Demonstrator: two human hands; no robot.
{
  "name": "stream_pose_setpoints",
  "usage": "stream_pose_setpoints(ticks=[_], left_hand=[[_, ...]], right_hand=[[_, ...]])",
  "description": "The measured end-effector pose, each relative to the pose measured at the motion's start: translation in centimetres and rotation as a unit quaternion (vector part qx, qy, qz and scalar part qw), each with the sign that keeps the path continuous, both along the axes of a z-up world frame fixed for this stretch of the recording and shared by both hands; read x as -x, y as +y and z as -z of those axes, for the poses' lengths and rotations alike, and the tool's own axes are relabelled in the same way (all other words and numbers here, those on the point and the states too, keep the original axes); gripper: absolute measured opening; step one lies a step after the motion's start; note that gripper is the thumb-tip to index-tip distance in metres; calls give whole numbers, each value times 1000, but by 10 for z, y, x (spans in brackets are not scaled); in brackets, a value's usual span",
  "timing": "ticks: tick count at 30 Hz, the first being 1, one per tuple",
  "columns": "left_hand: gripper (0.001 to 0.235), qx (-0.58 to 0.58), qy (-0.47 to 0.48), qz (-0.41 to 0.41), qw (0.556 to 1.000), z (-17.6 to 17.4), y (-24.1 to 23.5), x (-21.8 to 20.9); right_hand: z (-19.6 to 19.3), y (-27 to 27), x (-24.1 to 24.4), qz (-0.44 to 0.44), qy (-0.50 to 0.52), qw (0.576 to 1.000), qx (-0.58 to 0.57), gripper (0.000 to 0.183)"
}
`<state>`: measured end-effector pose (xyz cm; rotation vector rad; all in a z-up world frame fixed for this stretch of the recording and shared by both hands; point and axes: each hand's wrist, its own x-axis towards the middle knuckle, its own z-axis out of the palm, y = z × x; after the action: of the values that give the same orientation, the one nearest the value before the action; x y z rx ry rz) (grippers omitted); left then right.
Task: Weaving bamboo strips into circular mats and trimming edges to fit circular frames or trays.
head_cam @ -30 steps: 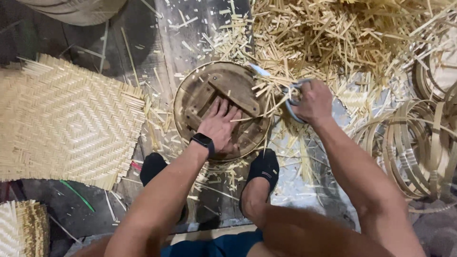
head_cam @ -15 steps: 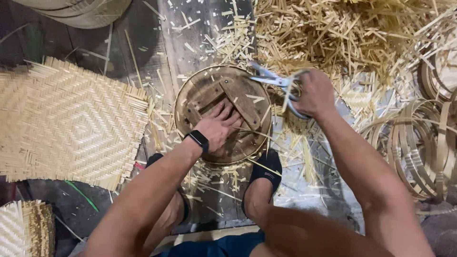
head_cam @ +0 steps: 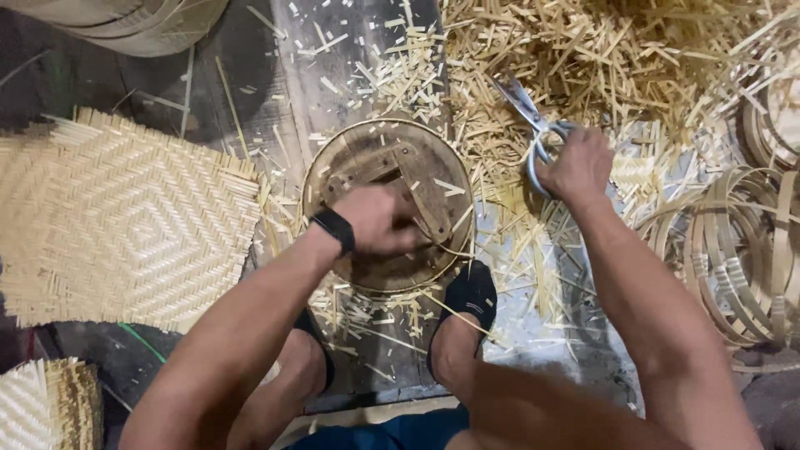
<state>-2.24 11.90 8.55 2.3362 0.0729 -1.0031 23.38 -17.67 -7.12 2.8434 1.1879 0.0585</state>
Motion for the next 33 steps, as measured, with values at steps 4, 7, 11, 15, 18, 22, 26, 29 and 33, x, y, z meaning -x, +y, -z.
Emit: stream_pose_setpoints(ticks=[4, 7, 11, 15, 18, 22, 26, 29, 33], left_hand=[[26, -17, -202, -233, 951, 66, 35, -44], [22, -102, -408, -196, 886, 122, 55, -82], [22, 24, -46, -294, 954, 109, 53, -112], [26, 9, -67, -351, 934, 123, 47, -114], [28, -9, -91, -373, 923, 123, 44, -112], [24, -9, -126, -386, 914, 104, 39, -107], [34, 19, -96, -389, 916, 116, 51, -96], [44, -10, -24, -443, 896, 74, 72, -57], [36, -17, 32, -440, 897, 133, 145, 39]], right_hand=[[-15, 2, 45, 5, -22, 999, -31, 71], [-52, 42, 91, 168, 444, 867, -150, 37], [-34, 57, 121, 310, 607, 707, -193, 26], [3, 45, 117, 282, 613, 695, -248, 20], [4, 50, 117, 292, 623, 672, -275, 21], [-5, 53, 122, 295, 602, 691, -269, 22], [-42, 52, 132, 263, 540, 757, -257, 24], [-81, 43, 149, 221, 511, 811, -180, 38], [-57, 8, 169, 142, 516, 832, -147, 33]])
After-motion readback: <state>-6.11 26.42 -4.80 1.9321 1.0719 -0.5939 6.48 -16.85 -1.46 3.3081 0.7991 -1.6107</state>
